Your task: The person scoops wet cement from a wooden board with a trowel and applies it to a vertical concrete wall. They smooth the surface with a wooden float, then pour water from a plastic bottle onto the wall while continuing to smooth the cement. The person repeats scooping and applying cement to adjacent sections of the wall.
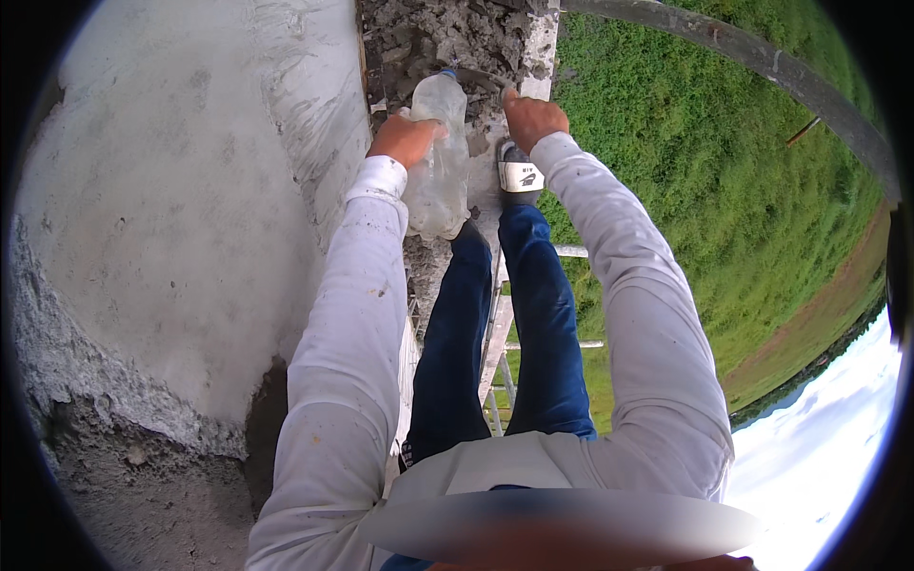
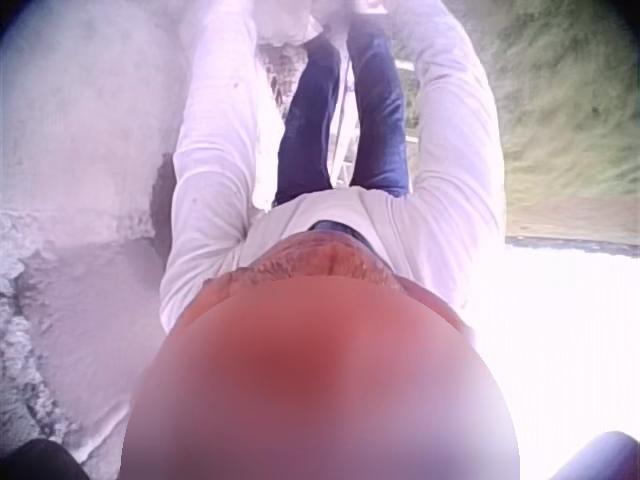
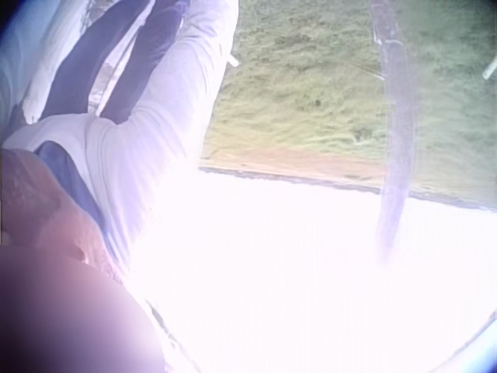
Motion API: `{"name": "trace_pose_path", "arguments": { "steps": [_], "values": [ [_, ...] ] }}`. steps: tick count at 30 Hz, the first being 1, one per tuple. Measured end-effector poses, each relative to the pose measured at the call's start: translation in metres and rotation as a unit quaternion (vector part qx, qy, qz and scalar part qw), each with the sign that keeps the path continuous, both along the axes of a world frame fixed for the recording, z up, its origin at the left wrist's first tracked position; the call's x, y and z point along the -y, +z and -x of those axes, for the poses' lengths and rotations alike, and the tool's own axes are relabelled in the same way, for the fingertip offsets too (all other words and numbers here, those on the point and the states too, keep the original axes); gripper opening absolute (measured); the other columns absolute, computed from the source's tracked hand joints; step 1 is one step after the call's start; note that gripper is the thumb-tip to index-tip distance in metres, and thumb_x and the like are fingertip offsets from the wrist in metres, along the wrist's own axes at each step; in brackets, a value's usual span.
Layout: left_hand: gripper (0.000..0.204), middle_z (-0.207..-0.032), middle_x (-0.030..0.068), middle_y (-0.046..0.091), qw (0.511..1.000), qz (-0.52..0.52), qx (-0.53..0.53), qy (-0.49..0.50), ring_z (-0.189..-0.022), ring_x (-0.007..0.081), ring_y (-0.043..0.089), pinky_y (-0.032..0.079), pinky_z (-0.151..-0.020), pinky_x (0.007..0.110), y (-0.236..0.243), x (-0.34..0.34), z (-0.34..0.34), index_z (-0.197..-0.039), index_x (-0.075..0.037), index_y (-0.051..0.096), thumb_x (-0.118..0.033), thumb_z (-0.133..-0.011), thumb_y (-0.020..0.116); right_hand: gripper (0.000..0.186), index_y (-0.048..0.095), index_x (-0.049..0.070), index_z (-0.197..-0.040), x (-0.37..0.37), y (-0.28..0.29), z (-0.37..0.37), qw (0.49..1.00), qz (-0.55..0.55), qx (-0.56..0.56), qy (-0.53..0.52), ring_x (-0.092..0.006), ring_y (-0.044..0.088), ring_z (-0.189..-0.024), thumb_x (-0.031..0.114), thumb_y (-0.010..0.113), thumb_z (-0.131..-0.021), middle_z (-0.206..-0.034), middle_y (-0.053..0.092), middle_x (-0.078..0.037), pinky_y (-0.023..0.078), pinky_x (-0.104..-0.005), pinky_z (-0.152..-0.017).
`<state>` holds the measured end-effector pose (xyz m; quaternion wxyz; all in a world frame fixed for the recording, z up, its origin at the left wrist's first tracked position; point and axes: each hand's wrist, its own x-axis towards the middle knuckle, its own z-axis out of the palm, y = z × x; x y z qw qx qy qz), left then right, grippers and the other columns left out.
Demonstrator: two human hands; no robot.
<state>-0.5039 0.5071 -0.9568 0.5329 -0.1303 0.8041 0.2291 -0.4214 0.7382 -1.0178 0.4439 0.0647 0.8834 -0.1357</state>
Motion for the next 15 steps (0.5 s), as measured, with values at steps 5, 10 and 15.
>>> {"name": "trace_pose_path", "arguments": {
  "steps": [5,10,15],
  "values": [
    [0.067,-0.129,0.0333,0.066,0.999,-0.018,0.032,-0.007,-0.122,0.0463,0.064,0.049,-0.105,0.043,0.005,0.002,0.011,-0.119,0.005,0.072,-0.050,-0.080,0.071,0.016,0.054,0.006,-0.120,-0.051,0.021,0.037,0.990,-0.031,-0.072,0.120,-0.0377,0.076,-0.099,0.013,0.049,-0.106,-0.108,0.076,-0.021,0.063,-0.0479,-0.078],
    [0.069,-0.135,0.0337,0.063,0.998,-0.021,0.061,-0.008,-0.124,0.0450,0.063,0.049,-0.105,0.042,-0.002,-0.002,0.012,-0.125,0.004,0.069,-0.048,-0.080,0.072,0.025,0.059,0.005,-0.127,0.027,-0.039,0.021,0.989,-0.047,0.042,-0.134,-0.0361,0.074,-0.112,0.016,0.049,-0.106,-0.119,0.075,-0.022,0.060,-0.0479,-0.092],
    [0.082,-0.131,0.0278,0.068,0.996,-0.055,0.020,0.073,-0.120,0.0378,0.067,0.049,-0.104,0.038,0.003,-0.009,-0.001,-0.137,0.010,0.059,-0.042,-0.076,0.076,0.026,0.057,0.005,-0.124,-0.016,-0.026,0.001,0.998,0.017,0.012,-0.067,-0.0413,0.073,-0.109,0.017,0.044,-0.105,-0.115,0.074,-0.024,0.058,-0.0529,-0.093]
  ]
}}
